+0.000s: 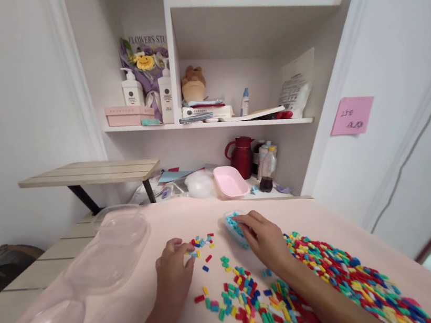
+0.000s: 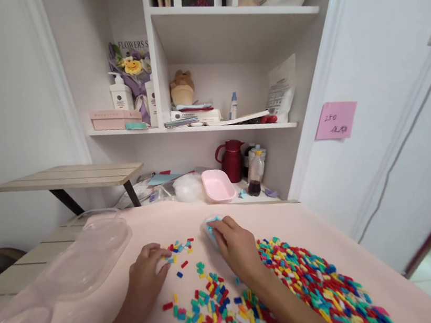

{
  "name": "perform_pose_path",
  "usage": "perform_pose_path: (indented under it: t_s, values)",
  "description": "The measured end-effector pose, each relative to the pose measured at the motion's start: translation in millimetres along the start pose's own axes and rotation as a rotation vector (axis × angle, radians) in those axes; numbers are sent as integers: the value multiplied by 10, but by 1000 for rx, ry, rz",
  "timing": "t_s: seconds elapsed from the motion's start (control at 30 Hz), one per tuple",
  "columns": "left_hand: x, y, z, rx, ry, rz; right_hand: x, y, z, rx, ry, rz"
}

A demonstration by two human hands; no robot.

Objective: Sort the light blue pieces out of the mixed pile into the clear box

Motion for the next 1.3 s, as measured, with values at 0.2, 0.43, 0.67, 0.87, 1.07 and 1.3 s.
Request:
perform_pose_path:
  t_s: [0.2,0.43,0.67,0.87,1.07,1.3]
  values:
    - [6,2,26,13,-2,-5,289,281,-126,-5,309,255]
    - [-77,-232,-24,237,-109,-282,331,381,-147,127,302,357]
    - [-103,-373,-81,335,-122,-285,335,431,-146,114,323,344]
    - [-86,-382,-86,417,-110,-247,292,502,-143,81,309,346]
    - [-50,-391,-86,430,-100,-300,259,495,-117,48,317,279]
    - [-189,-88,1,145,-308,-378,-28,117,56,152,90,123]
Point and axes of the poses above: each hand's wrist, its own z-axis towards the middle knuckle, its own x-axis out of the palm, y = z × x, the point moved 3 cm from there along z, towards the middle knuckle, and after that the axes turned 2 degrees about z, right-handed, at the moved point
